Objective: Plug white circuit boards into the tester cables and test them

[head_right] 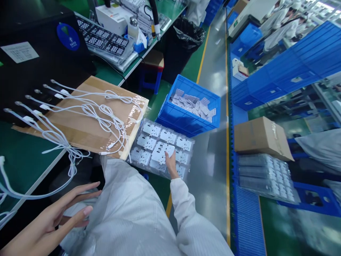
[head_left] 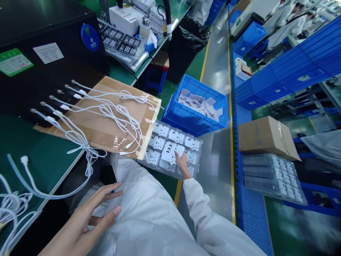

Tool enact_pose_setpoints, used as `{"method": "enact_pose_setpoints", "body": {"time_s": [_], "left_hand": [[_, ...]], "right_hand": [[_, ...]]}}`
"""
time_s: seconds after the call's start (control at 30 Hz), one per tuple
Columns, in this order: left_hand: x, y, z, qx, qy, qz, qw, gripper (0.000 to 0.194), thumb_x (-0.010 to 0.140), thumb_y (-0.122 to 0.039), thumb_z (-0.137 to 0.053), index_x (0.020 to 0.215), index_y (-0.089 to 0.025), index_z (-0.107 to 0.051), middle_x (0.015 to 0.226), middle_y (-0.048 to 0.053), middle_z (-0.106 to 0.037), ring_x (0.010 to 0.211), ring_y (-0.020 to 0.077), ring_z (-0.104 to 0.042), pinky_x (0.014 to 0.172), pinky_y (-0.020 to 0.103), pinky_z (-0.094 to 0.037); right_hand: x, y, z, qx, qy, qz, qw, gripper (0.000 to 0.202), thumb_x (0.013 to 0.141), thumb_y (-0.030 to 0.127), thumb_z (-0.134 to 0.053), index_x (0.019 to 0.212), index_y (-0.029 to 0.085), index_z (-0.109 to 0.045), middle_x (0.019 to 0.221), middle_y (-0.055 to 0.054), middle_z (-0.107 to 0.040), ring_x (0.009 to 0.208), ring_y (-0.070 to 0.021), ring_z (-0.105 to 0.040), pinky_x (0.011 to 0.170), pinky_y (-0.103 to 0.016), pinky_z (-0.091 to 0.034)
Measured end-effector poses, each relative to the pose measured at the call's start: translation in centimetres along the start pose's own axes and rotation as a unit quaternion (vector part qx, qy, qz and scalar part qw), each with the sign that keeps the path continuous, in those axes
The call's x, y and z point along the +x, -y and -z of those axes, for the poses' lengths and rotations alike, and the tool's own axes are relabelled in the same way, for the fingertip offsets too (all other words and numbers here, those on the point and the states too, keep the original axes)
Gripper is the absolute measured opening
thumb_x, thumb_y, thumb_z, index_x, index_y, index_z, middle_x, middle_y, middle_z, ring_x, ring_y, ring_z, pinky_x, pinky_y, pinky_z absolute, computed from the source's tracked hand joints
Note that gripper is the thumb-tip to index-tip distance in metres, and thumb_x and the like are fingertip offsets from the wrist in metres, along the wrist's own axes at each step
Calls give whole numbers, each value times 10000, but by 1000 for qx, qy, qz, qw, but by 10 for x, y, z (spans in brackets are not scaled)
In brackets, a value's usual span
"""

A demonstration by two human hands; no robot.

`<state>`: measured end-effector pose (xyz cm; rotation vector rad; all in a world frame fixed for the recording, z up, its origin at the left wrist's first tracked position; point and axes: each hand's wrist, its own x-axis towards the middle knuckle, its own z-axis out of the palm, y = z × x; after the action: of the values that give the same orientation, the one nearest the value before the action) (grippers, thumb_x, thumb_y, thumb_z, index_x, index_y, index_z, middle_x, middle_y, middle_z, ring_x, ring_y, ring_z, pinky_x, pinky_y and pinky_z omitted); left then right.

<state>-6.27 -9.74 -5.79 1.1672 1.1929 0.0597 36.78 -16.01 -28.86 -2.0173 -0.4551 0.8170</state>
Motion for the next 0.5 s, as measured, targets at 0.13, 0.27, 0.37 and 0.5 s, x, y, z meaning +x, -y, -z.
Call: {"method": "enact_pose_setpoints", "body": {"time_s": [0.13,0.27,0.37,0.5], "left_hand": [[-2,-1,-1,13,-6,3,1000,772,793,-556,-813,1507,-404,-562,1497,88,-640,1213,376,-723,829,417,-692],[-4,-1,-1,5,-6,-7,1000,757,805,-539,-809,1508,-402,-565,1526,76,-618,1318,375,-661,886,414,-679],[-4,0,-3,5,-17,-17,1000,753,792,-540,-816,1494,-391,-587,1486,84,-651,1319,388,-658,833,400,-691],[-2,1,-7,11,-14,-19,1000,750,798,-541,-807,1497,-390,-584,1471,87,-662,1262,383,-695,825,402,-694]], "right_hand": [[-4,5,1,-43,-8,27,999,682,918,477,-601,1508,167,-451,1577,-192,-523,1506,-304,-461,1262,-525,-349],[-4,7,9,-63,3,22,998,674,898,494,-630,1473,166,-506,1558,-199,-550,1467,-326,-513,1230,-509,-406],[-2,6,17,-59,15,8,998,639,886,484,-654,1435,174,-548,1511,-197,-603,1394,-327,-590,1170,-490,-483],[3,0,25,-34,22,-6,999,616,853,474,-708,1392,201,-591,1453,-177,-658,1329,-318,-645,1081,-480,-563]]}}
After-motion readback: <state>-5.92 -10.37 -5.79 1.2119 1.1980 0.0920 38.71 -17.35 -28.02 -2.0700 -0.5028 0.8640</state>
